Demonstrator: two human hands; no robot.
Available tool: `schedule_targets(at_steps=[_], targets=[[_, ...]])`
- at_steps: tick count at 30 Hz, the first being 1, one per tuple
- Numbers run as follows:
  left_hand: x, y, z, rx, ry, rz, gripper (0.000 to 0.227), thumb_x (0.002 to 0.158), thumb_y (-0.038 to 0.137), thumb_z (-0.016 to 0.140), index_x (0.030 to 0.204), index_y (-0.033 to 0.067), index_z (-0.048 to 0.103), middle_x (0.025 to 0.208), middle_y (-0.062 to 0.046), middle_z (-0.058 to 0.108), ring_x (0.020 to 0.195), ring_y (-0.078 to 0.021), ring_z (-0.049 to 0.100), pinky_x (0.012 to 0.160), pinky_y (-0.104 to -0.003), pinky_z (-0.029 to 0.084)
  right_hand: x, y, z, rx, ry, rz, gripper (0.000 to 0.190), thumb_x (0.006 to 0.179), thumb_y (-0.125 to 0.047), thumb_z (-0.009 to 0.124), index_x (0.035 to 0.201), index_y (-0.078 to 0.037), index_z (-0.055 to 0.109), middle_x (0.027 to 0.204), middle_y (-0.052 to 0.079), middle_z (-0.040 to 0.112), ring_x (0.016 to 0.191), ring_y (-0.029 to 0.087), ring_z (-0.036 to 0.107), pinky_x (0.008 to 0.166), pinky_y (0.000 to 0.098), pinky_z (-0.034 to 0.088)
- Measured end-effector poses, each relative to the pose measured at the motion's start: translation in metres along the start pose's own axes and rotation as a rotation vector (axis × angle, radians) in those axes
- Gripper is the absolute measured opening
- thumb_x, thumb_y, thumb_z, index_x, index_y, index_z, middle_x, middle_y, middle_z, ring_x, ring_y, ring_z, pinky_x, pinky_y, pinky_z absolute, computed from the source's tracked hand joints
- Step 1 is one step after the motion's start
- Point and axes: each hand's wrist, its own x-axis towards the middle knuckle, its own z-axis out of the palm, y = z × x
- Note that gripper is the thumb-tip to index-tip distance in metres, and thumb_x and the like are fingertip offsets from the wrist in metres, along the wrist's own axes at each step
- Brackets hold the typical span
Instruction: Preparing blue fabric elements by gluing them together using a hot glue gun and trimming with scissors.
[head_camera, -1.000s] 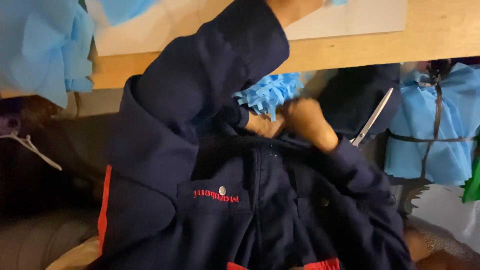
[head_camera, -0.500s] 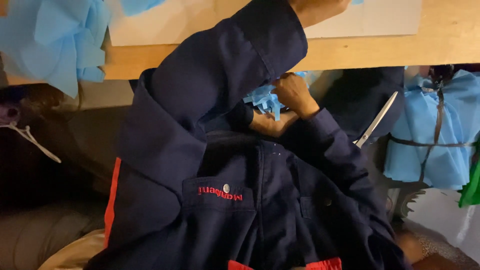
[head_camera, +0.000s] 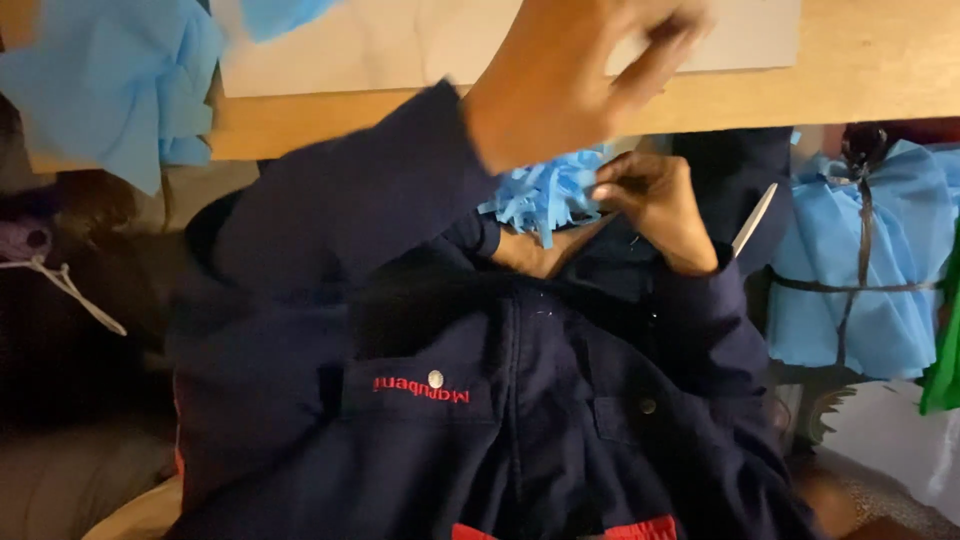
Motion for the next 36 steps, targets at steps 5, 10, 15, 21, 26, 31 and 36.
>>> schedule_targets(at_steps=[5,10,15,21,26,31,36], targets=[[-0.042,0.01,0.009,-0.02,-0.221,-0.35,0.015,0.078,0.022,0.062,0.073,0.009,0.057,0.062,-0.001,0.056,0.053,-0.0133,0.051,0.05,-0.028,0.039,-0.018,-0.046,0.002,0.129,0.087,-0.048,0.014,0.077,-0.015,0.07,0.074,-0.009,0.058,0.071,-0.003,0.056,0.068,0.002,0.05,0.063,0.0148,0.041],[-0.047,0.013,0.015,-0.233,-0.328,-0.613,0.038,0.068,0.034,0.075,0.088,0.0035,0.067,0.073,-0.004,0.067,0.067,-0.0111,0.065,0.063,-0.021,0.054,-0.024,-0.083,0.012,0.111,0.139,-0.09,0.015,0.078,-0.015,0.069,0.073,-0.009,0.057,0.069,-0.002,0.056,0.065,0.002,0.049,0.061,0.0143,0.041],[-0.035,0.016,0.016,-0.183,-0.204,-0.655,0.01,0.073,0.007,0.066,0.066,0.0136,0.069,0.052,0.005,0.06,0.044,-0.0008,0.044,0.041,-0.019,0.034,-0.025,-0.087,0.022,0.315,0.057,-0.135,0.019,0.085,-0.021,0.059,0.092,-0.004,0.051,0.082,0.009,0.062,0.075,0.01,0.058,0.064,0.0176,0.045],[-0.03,-0.001,0.014,-0.202,-0.15,-0.637,0.008,0.076,0.006,0.069,0.068,0.0072,0.066,0.057,0.0,0.064,0.049,-0.0041,0.06,0.047,-0.015,0.048,-0.025,-0.069,0.034,0.091,0.098,-0.188,0.03,0.089,-0.025,0.051,0.075,-0.001,0.061,0.062,0.003,0.057,0.065,0.009,0.056,0.077,0.0248,0.049],[-0.011,-0.021,-0.003,-0.167,-0.105,-0.569,0.011,0.08,0.005,0.067,0.07,0.0055,0.064,0.056,-0.002,0.062,0.05,-0.0049,0.059,0.05,-0.017,0.05,-0.031,-0.054,0.038,0.069,0.154,-0.221,0.038,0.091,-0.025,0.047,0.062,-0.002,0.056,0.055,0.006,0.055,0.069,0.014,0.061,0.078,0.0267,0.049],[0.003,-0.034,-0.013,-0.08,-0.101,-0.411,0.017,0.083,0.003,0.065,0.066,0.0041,0.062,0.056,-0.005,0.062,0.051,-0.0079,0.061,0.05,-0.02,0.05,-0.036,-0.035,0.033,0.03,0.2,-0.196,0.039,0.092,-0.019,0.046,0.057,-0.005,0.054,0.053,0.003,0.052,0.087,0.019,0.064,0.075,0.0253,0.047],[0.01,-0.041,-0.014,-0.158,-0.158,-0.461,0.015,0.082,-0.002,0.063,0.069,0.0049,0.063,0.06,-0.002,0.06,0.052,-0.0063,0.056,0.049,-0.019,0.047,-0.044,-0.035,0.007,-0.551,-0.021,-0.033,0.013,0.08,-0.017,0.062,0.07,-0.01,0.064,0.055,0.0,0.063,0.051,0.003,0.051,0.049,0.026,0.037]])
